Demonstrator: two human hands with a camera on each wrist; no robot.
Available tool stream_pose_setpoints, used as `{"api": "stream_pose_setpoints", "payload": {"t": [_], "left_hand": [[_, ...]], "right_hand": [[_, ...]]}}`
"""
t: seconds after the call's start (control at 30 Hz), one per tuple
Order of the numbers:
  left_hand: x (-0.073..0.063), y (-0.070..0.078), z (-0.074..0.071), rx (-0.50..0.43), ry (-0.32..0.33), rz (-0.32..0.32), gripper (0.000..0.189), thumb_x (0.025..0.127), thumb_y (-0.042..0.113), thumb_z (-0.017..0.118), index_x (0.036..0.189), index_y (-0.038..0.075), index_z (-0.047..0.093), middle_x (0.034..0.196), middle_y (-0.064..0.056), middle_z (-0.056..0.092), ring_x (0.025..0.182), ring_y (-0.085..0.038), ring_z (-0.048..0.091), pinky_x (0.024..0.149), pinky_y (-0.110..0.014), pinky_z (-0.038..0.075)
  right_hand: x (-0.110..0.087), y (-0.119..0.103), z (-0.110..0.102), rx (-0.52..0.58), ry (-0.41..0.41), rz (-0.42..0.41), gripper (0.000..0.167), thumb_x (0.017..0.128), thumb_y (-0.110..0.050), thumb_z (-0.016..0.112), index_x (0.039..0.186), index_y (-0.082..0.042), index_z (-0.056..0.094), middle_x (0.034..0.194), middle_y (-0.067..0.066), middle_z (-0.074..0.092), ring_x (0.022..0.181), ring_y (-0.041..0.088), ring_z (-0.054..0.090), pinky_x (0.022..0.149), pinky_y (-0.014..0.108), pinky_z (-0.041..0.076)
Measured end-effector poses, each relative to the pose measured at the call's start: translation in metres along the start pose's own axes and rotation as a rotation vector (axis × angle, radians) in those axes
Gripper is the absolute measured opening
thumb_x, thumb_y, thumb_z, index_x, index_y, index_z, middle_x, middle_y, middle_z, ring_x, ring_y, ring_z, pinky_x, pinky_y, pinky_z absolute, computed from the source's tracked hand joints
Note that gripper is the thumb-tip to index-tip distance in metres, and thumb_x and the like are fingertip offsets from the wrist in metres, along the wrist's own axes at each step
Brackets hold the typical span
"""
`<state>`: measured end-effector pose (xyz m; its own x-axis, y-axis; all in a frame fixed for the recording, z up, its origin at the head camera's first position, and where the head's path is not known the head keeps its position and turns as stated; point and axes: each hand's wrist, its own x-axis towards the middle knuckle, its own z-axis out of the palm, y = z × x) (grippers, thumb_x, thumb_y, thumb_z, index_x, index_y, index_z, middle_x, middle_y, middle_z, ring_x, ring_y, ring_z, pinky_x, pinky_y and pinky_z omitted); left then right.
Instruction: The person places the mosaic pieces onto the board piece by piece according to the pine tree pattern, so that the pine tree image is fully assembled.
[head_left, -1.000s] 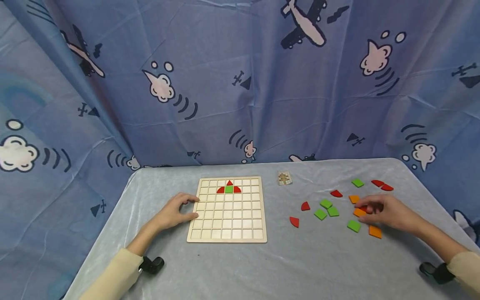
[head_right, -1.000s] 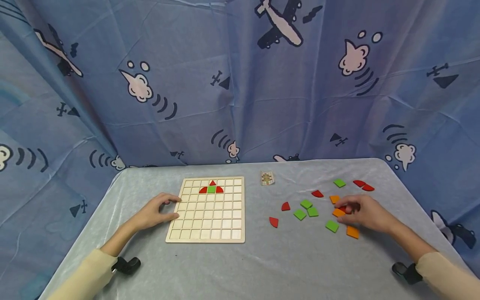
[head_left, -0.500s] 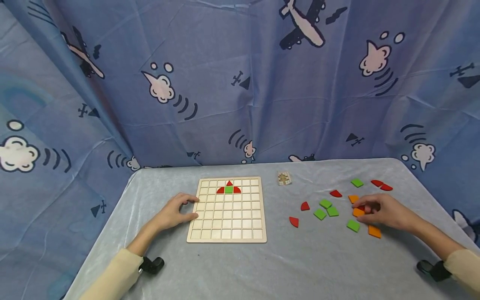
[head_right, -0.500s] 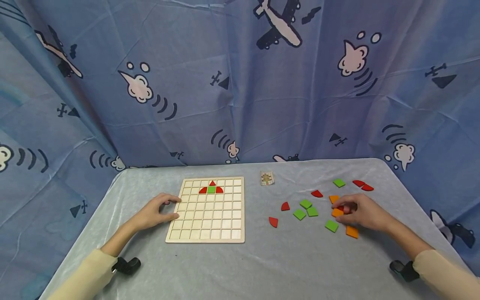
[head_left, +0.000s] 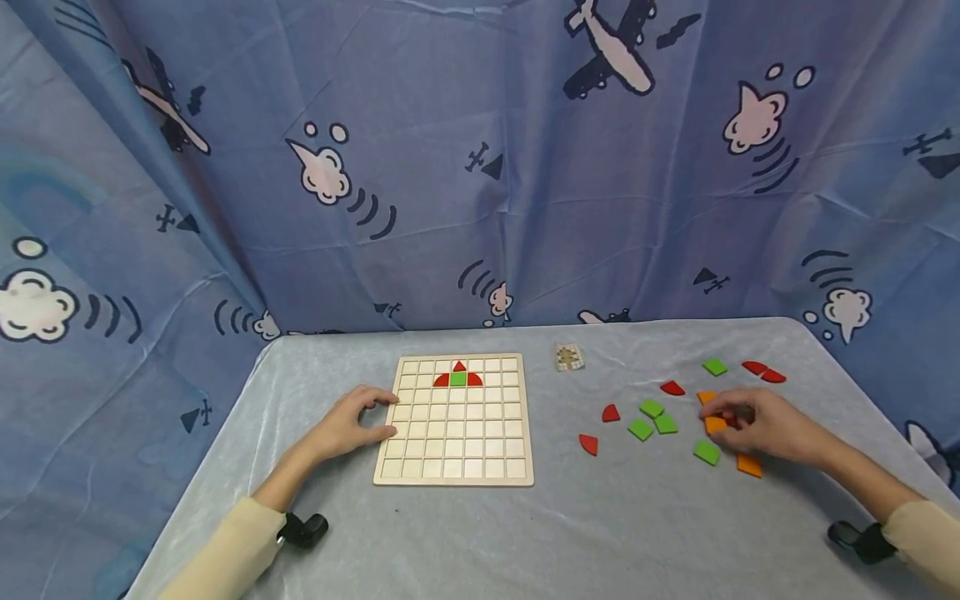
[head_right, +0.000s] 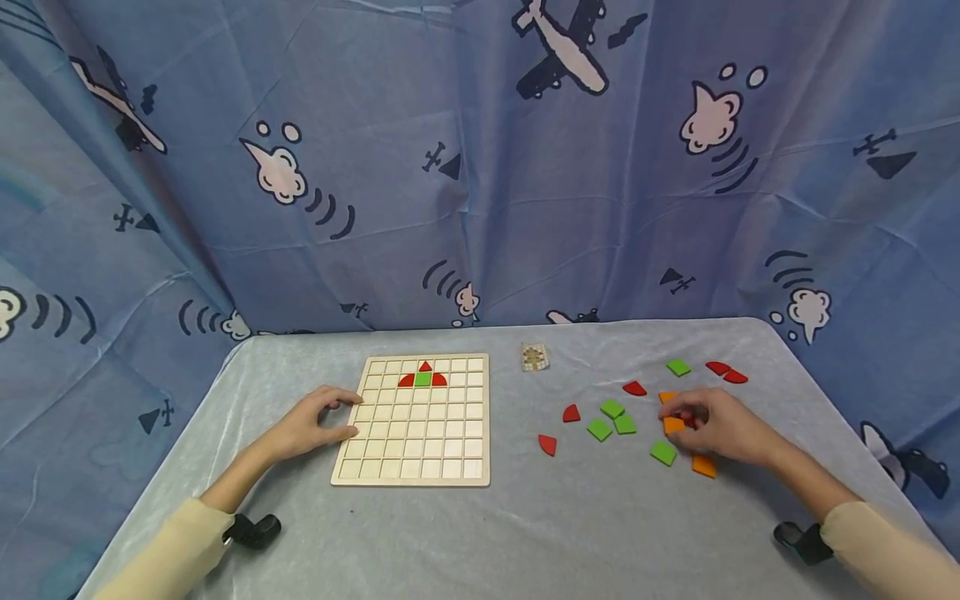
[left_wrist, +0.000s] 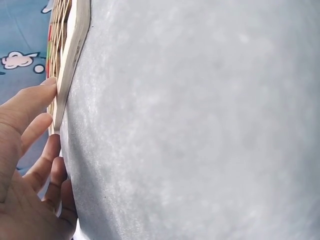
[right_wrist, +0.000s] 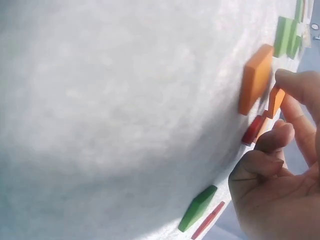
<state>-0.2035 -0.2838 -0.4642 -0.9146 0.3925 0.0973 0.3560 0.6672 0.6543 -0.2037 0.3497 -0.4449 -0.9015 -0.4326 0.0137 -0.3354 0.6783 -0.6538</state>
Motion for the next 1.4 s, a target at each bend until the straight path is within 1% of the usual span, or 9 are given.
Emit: {"api": "stream_pose_setpoints", "payload": {"t": [0.17, 0.23, 0.37, 0.5, 0.6, 0.7, 0.93, 1.2, 1.4], "left_hand": [[0.001, 0.0, -0.001, 0.014, -0.001, -0.001, 0.045, 0.087, 0.017, 0.083, 0.128, 0.008, 0.067, 0.122, -0.01, 0.06, 0.109, -0.032, 0.054, 0.094, -0.052, 0.043], [0.001, 0.0, -0.001, 0.015, 0.0, -0.001, 0.044, 0.087, 0.017, 0.083, 0.127, 0.009, 0.067, 0.122, -0.01, 0.06, 0.109, -0.032, 0.054, 0.094, -0.052, 0.043], [0.001, -0.001, -0.001, 0.018, -0.001, -0.005, 0.044, 0.087, 0.018, 0.083, 0.128, 0.01, 0.067, 0.123, -0.009, 0.06, 0.11, -0.031, 0.054, 0.094, -0.052, 0.043], [0.001, -0.002, 0.0, 0.018, 0.001, -0.006, 0.044, 0.087, 0.018, 0.084, 0.127, 0.01, 0.067, 0.123, -0.009, 0.059, 0.11, -0.031, 0.054, 0.094, -0.052, 0.043], [0.001, -0.001, 0.0, 0.012, 0.003, -0.002, 0.044, 0.087, 0.017, 0.084, 0.127, 0.009, 0.067, 0.123, -0.01, 0.06, 0.11, -0.032, 0.054, 0.094, -0.052, 0.043], [0.001, -0.001, 0.001, 0.009, 0.003, -0.004, 0.044, 0.087, 0.016, 0.083, 0.127, 0.009, 0.067, 0.123, -0.01, 0.06, 0.11, -0.032, 0.054, 0.094, -0.052, 0.043], [0.0, 0.0, 0.001, 0.008, 0.006, -0.008, 0.044, 0.087, 0.017, 0.084, 0.127, 0.009, 0.067, 0.122, -0.009, 0.06, 0.109, -0.031, 0.053, 0.094, -0.052, 0.043], [0.001, -0.002, 0.001, 0.011, 0.004, 0.009, 0.044, 0.087, 0.017, 0.084, 0.127, 0.009, 0.067, 0.123, -0.01, 0.06, 0.11, -0.031, 0.054, 0.094, -0.052, 0.043], [0.001, -0.003, 0.002, 0.014, 0.004, 0.011, 0.044, 0.087, 0.017, 0.083, 0.127, 0.009, 0.067, 0.124, -0.01, 0.06, 0.11, -0.031, 0.054, 0.094, -0.052, 0.043]], "right_hand": [[0.004, -0.005, -0.002, -0.017, 0.038, 0.004, 0.032, 0.082, -0.008, 0.085, 0.112, -0.004, 0.074, 0.104, 0.009, 0.065, 0.078, 0.013, 0.052, 0.061, 0.025, 0.045], [0.006, -0.007, -0.004, -0.001, 0.053, -0.022, 0.032, 0.082, -0.006, 0.085, 0.112, -0.003, 0.074, 0.107, 0.009, 0.067, 0.079, 0.014, 0.054, 0.063, 0.025, 0.048], [0.011, -0.013, -0.008, 0.031, 0.084, -0.089, 0.032, 0.081, 0.001, 0.083, 0.111, 0.0, 0.073, 0.101, 0.007, 0.069, 0.074, 0.016, 0.057, 0.061, 0.026, 0.05], [0.018, -0.022, -0.009, 0.023, 0.097, -0.099, 0.03, 0.085, -0.003, 0.082, 0.114, -0.001, 0.073, 0.109, 0.009, 0.07, 0.086, 0.013, 0.062, 0.07, 0.025, 0.053], [0.024, -0.03, -0.009, 0.051, 0.08, -0.058, 0.032, 0.089, -0.01, 0.08, 0.119, 0.0, 0.071, 0.114, 0.013, 0.069, 0.092, 0.014, 0.065, 0.075, 0.025, 0.055], [0.03, -0.036, -0.007, 0.099, 0.058, -0.038, 0.035, 0.092, -0.012, 0.078, 0.122, 0.0, 0.069, 0.117, 0.015, 0.069, 0.096, 0.018, 0.067, 0.078, 0.024, 0.055], [0.044, -0.044, 0.007, 0.121, 0.06, -0.084, 0.032, 0.092, -0.014, 0.078, 0.121, -0.002, 0.071, 0.117, 0.011, 0.069, 0.105, 0.019, 0.065, 0.083, 0.02, 0.052], [0.061, -0.052, 0.024, 0.243, 0.018, -0.06, 0.036, 0.096, -0.017, 0.074, 0.127, 0.0, 0.068, 0.123, 0.014, 0.067, 0.1, 0.02, 0.069, 0.083, 0.024, 0.053], [0.072, -0.063, 0.03, 0.298, -0.014, -0.056, 0.034, 0.098, -0.007, 0.069, 0.13, 0.004, 0.065, 0.125, 0.02, 0.063, 0.097, 0.024, 0.07, 0.08, 0.03, 0.057]]}}
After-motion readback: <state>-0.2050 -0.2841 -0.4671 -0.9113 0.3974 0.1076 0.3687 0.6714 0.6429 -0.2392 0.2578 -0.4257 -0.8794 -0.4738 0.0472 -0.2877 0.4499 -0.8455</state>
